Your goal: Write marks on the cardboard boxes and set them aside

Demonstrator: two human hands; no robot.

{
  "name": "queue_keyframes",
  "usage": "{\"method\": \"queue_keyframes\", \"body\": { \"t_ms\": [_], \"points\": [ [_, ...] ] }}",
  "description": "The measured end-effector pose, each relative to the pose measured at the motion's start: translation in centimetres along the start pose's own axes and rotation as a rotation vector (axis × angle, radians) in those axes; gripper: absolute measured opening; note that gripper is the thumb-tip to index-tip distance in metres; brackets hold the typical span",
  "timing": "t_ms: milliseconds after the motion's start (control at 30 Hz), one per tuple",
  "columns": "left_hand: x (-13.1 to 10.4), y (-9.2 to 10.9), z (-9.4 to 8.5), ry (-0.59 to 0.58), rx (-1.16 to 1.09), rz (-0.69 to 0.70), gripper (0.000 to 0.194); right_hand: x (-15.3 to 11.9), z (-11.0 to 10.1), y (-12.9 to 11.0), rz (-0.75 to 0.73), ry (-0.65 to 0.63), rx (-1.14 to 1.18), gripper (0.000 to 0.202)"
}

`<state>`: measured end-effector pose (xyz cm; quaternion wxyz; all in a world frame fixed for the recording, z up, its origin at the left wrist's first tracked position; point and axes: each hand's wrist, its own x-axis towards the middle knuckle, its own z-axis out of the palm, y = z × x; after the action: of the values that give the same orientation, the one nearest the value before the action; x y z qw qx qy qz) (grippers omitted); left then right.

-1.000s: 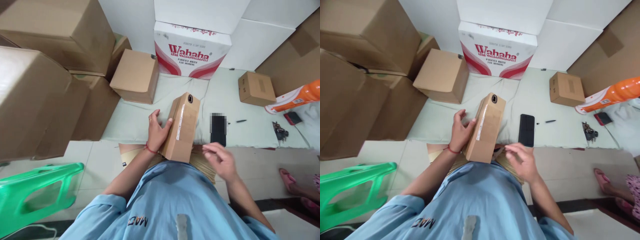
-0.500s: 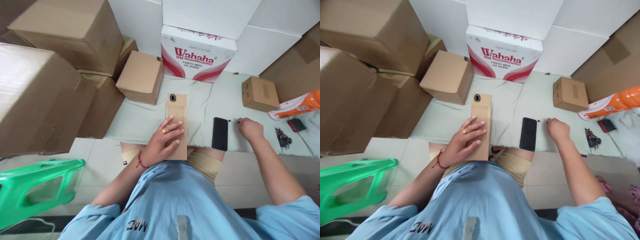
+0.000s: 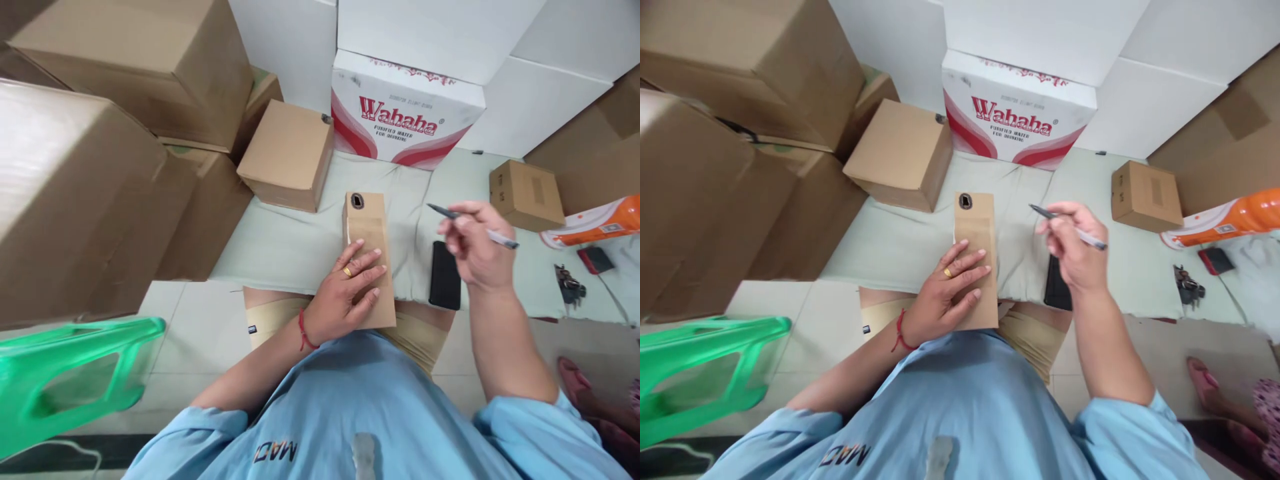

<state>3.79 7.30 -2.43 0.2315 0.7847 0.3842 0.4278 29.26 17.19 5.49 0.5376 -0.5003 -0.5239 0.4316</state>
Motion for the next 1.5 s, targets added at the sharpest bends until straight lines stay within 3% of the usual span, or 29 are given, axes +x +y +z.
{"method": "queue_keyframes", "body": {
  "t_ms": [67,167,233,300,467,867,1233,1500],
  "points": [
    [0.0,0.0,0.1,-0.005,-0.001,0.007,0.041,0.9,4.6,0.0,0.012,-0.133,0.029,0.026],
    [0.0,0.1,0.2,-0.003,-0.004,-0.005,0.039,2.7,9.9,1.2,-0.055,-0.143,0.002,0.012],
    [-0.1,0.1,0.2,0.013,-0.011,-0.021,0.037,3.5,12.2,2.2,-0.113,-0.090,-0.085,0.001],
    [-0.1,0.1,0.3,0.025,-0.023,-0.029,0.037,3.6,13.4,3.0,-0.164,-0.036,-0.184,0.005],
    [0.0,0.2,0.2,0.009,-0.066,-0.026,0.039,2.7,13.4,3.4,-0.175,0.053,-0.320,0.006],
    [-0.1,0.3,0.2,0.007,-0.060,-0.057,0.040,2.6,13.3,3.1,-0.161,-0.058,-0.340,0.007],
    [-0.1,0.2,0.4,0.023,-0.049,-0.050,0.040,2.0,13.2,2.6,-0.194,-0.069,-0.342,0.012],
    [-0.1,0.3,0.2,0.023,-0.053,-0.051,0.040,2.4,13.1,3.1,-0.181,0.045,-0.327,0.011]
  ]
}}
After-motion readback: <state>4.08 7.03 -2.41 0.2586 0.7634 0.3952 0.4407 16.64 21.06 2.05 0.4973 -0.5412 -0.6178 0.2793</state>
